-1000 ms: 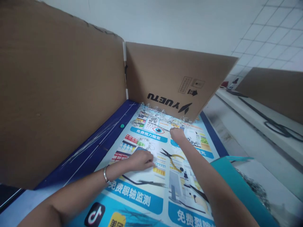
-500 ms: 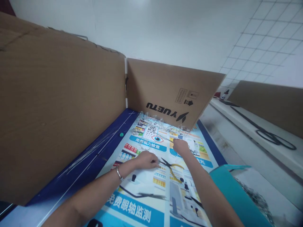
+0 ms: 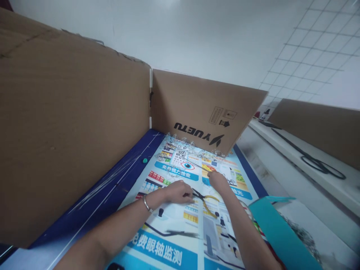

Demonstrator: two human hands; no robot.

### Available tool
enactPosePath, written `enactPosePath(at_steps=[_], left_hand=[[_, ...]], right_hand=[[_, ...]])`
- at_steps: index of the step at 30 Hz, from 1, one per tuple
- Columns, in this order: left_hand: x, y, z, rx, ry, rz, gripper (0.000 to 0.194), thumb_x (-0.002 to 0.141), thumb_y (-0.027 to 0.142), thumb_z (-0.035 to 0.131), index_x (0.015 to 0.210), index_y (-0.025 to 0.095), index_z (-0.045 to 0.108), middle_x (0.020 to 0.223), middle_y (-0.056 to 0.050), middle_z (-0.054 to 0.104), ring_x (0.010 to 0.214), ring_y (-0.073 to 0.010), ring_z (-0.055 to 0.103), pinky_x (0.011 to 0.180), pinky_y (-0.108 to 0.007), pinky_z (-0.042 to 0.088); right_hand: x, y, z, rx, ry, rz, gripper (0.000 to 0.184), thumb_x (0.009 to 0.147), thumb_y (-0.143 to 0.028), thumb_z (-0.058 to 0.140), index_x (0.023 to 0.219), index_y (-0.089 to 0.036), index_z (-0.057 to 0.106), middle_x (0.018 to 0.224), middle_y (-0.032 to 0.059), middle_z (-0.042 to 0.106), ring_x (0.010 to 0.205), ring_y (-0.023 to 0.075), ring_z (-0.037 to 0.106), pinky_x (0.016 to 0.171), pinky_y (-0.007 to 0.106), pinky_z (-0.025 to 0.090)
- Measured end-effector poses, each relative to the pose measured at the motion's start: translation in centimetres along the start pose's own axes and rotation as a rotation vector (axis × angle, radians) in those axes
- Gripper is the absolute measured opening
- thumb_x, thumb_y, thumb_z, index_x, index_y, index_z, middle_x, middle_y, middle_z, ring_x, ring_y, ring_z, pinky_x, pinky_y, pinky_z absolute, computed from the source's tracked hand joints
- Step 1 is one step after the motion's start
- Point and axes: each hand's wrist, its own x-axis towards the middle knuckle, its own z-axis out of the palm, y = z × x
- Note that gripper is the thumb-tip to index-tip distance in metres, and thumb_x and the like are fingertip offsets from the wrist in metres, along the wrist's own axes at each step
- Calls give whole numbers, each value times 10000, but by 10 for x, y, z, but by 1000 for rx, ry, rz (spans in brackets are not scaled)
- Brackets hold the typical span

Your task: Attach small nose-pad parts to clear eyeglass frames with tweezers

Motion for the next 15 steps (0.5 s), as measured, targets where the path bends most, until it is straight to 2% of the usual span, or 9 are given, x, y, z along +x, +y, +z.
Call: enactPosePath(at_steps=[7,10,13,15], left_hand=[[-3,4,2,178,138,48,207,860,282,429,854,192,615,821,-28,642,781,-146,580,755,-257,394],[-2,1,-2,278,318,-2,211,871,219,392,913,179,595,877,-56,631,876,-168,560,788,-299,403],[-1,-4,-12,379,527,-98,264,865,135,373,1063,184,540,1066,-87,587,1016,-186,506,856,-344,388],[-2,-7,-21,452,571,-153,343,857,99,372,1170,200,471,1194,-90,521,1135,-204,430,932,-379,339]], right_hand=[[-5,-2,4,12,95,35,251,860,-333,476,1008,-142,544,978,47,567,820,142,556,715,337,473],[-10,0,1,30,158,23,207,877,-291,435,930,-147,574,921,47,574,827,148,544,680,298,448],[-18,2,-9,50,225,-40,228,874,-229,393,837,-175,611,882,69,585,874,166,527,643,239,390],[-23,1,-17,60,259,-100,232,860,-228,398,802,-196,621,876,65,590,867,163,524,624,223,360]])
